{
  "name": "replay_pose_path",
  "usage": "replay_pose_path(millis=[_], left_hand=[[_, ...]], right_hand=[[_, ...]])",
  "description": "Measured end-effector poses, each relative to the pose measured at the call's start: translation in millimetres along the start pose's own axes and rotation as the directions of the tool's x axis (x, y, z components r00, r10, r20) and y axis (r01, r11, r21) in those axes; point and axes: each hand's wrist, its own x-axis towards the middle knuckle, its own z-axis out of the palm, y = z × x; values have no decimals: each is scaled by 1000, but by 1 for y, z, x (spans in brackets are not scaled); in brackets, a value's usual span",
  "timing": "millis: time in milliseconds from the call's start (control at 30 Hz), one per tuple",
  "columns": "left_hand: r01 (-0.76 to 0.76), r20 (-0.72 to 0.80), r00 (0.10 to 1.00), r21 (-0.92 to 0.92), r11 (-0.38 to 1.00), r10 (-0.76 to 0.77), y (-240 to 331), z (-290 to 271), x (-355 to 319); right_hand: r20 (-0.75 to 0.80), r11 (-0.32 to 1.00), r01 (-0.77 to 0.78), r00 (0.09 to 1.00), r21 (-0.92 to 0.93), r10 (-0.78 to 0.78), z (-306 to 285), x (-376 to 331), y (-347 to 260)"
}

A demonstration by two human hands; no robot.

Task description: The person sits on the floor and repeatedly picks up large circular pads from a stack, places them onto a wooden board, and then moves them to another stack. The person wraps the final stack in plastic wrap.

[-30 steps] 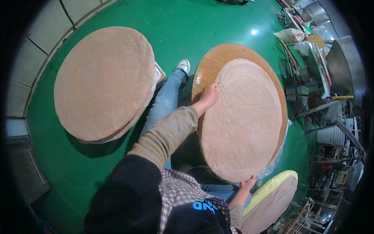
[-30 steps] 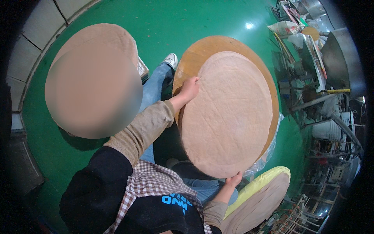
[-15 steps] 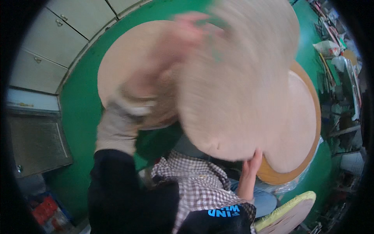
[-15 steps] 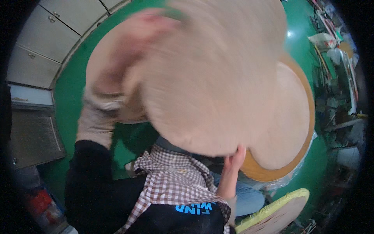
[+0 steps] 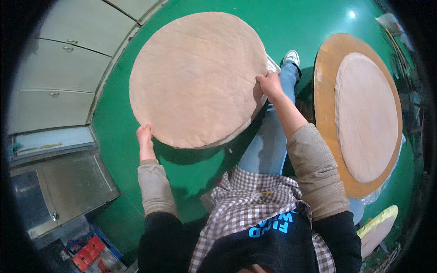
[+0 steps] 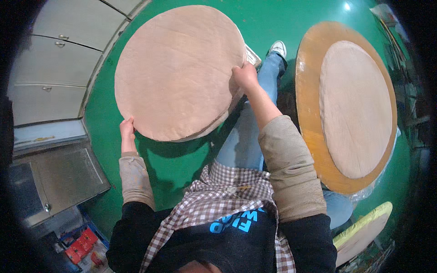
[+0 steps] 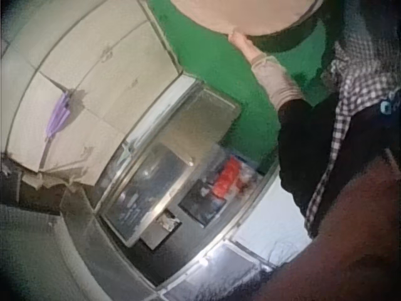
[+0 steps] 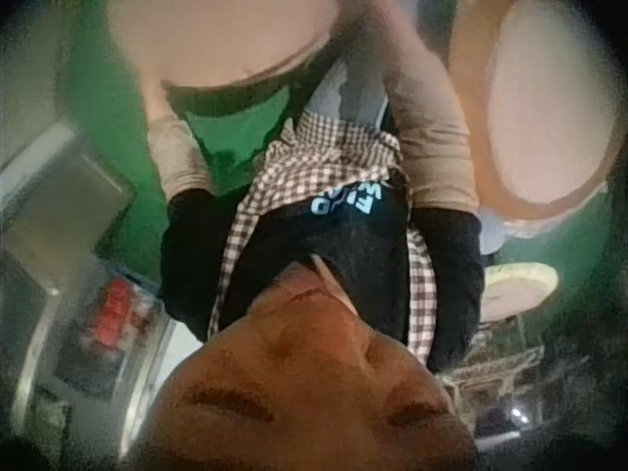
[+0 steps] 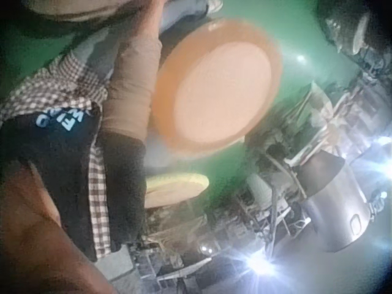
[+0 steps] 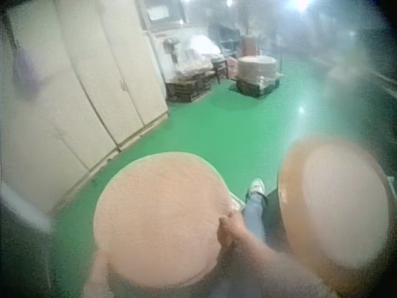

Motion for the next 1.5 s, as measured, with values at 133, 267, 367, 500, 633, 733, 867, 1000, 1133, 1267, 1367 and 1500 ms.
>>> replay_pose_path(millis=[133, 267, 367, 500, 633, 733, 867, 1000, 1133, 1267, 1367, 1500], left_hand=[[-148, -90, 987, -139, 979, 137, 6, 11, 7], [-77, 11, 996, -326, 942, 86, 21, 18, 5], [-52, 51, 996, -338, 940, 74, 25, 18, 4], [-56, 114, 987, -397, 916, 109, 22, 16, 3], [-42, 117, 989, -383, 923, 94, 20, 13, 2], [-6, 123, 991, -384, 923, 58, 20, 10, 7], [52, 127, 992, -385, 921, -2, 16, 4, 18], [43, 99, 995, -335, 941, -10, 23, 1, 14], [-375, -223, 857, 348, 859, 465, 64, 29, -35], [-656, 101, 712, -258, 709, 695, 112, 131, -159], [-91, 761, 374, -539, 837, 530, 126, 230, -293], [566, 989, -39, -94, 819, 141, 123, 334, -444]], right_hand=[[-48, 995, 58, 997, -78, -62, 1, -7, 1], [-127, 991, 86, 987, -102, -99, 8, -13, -2], [-148, 989, 95, 983, -111, -110, 8, -17, 2], [-116, 992, 98, 988, -74, -106, 3, -17, 4], [-217, 990, 113, 968, -86, -129, -4, -11, -1], [-425, 912, 294, 814, -285, -395, -1, -13, -6], [-190, 938, 224, 941, -265, -278, 7, -18, -14], [-88, 962, 19, 995, -271, -44, -5, -21, -22], [-143, 901, 363, 904, -238, -402, -65, -51, -1], [-345, 725, 409, 680, -554, -647, -178, -128, 71], [-447, 700, 120, 691, -704, -569, -254, -182, 124], [-382, 672, -25, 838, -740, -390, -299, -232, 166]])
